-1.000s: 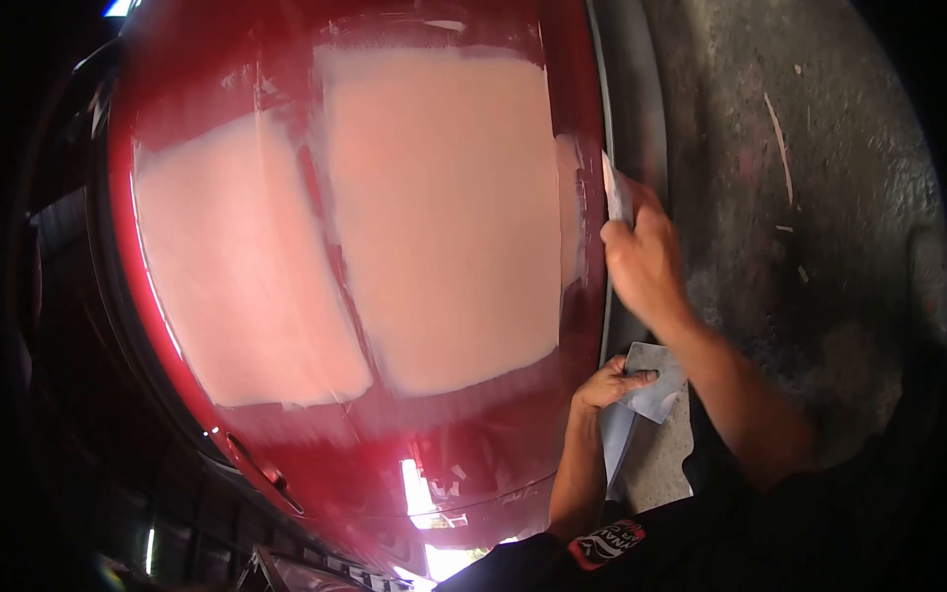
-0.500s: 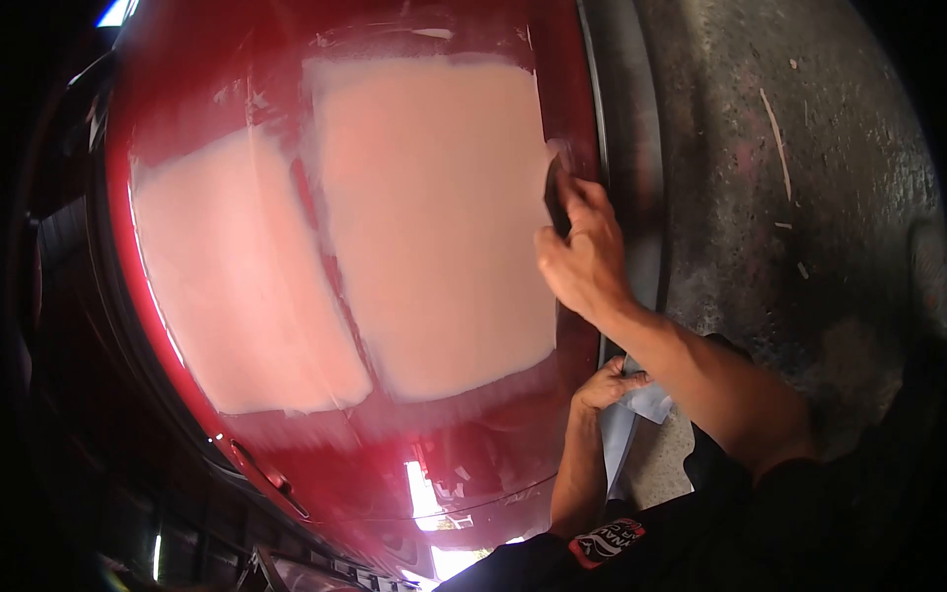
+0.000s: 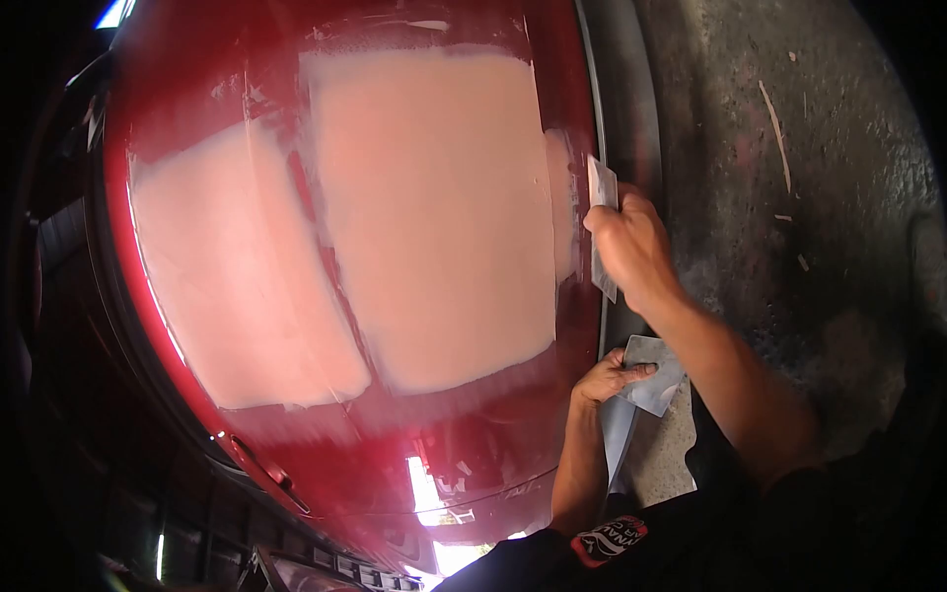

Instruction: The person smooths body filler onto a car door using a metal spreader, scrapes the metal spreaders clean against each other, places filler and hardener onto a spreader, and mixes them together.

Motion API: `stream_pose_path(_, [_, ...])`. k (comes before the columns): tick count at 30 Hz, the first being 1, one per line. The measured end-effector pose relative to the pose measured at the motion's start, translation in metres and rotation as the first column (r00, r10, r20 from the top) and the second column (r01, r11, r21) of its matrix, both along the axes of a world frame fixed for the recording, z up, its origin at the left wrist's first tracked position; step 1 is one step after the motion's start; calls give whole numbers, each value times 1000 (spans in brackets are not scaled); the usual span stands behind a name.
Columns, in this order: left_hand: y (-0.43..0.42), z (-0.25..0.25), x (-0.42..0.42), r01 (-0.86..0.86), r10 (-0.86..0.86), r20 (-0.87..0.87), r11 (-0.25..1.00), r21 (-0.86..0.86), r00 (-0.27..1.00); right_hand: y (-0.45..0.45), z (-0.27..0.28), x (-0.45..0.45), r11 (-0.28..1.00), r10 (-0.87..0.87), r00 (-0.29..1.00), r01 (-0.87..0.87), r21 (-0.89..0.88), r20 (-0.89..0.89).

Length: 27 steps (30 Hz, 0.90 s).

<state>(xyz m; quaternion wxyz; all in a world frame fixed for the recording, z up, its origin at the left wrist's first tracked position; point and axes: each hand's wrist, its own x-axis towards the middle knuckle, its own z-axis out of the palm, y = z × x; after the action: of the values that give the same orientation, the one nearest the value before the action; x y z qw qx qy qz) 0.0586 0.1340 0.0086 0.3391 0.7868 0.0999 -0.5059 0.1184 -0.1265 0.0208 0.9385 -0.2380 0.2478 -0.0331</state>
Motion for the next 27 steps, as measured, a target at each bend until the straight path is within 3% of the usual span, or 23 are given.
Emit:
stream_pose_path(1, [-1,0,1,11,-10,-38,999,42,999,4,-8,8,973,109,993,-115,199,39])
stream_pose_path(2, [-2,0,1,9,-7,-39,999,39,999,9,-10,12,974,111,993,-117,197,37])
stream_pose_path(4, [-8,3,0,-23,23,-23,1000,11,999,15,-5,20,992,-59,998,58,114,11])
stream_pose_path(8, [-16,7,-1,-19,18,25,999,45,1000,9,9,31,976,-29,999,24,217,21])
stream_pose_path(10, [-10,4,-1,-68,69,-34,997,23,997,5,22,30,996,-86,996,86,16,34])
stream_pose_path(11, [-8,4,-1,-68,69,-35,997,24,997,6,23,30,996,-86,996,85,17,33])
stream_pose_path(13, [-11,5,0,-25,25,-17,999,22,1000,7,24,32,962,-63,996,76,-262,56])
stream_pose_path(18, [3,-5,-1,-18,18,-16,1000,-9,1000,-2,30,15,895,-61,986,123,-430,154])
stream_pose_path(20, [5,-6,-2,-15,15,-14,999,-32,1000,0,17,10,989,-131,959,144,-32,250])
stream_pose_path(21, [-3,-1,-2,-4,5,9,1000,-20,1000,-1,12,6,989,-128,960,141,-34,249])
stream_pose_path(23, [-10,3,-3,-4,5,29,1000,-13,1000,-5,1,-4,941,-257,946,198,274,198])
stream_pose_path(24, [-11,4,-1,15,-15,25,1000,-15,1000,-8,-3,-7,955,-197,976,170,242,91])
stream_pose_path(27, [-14,5,0,18,-18,22,1000,-7,1000,8,-3,-8,968,-58,997,44,246,49])
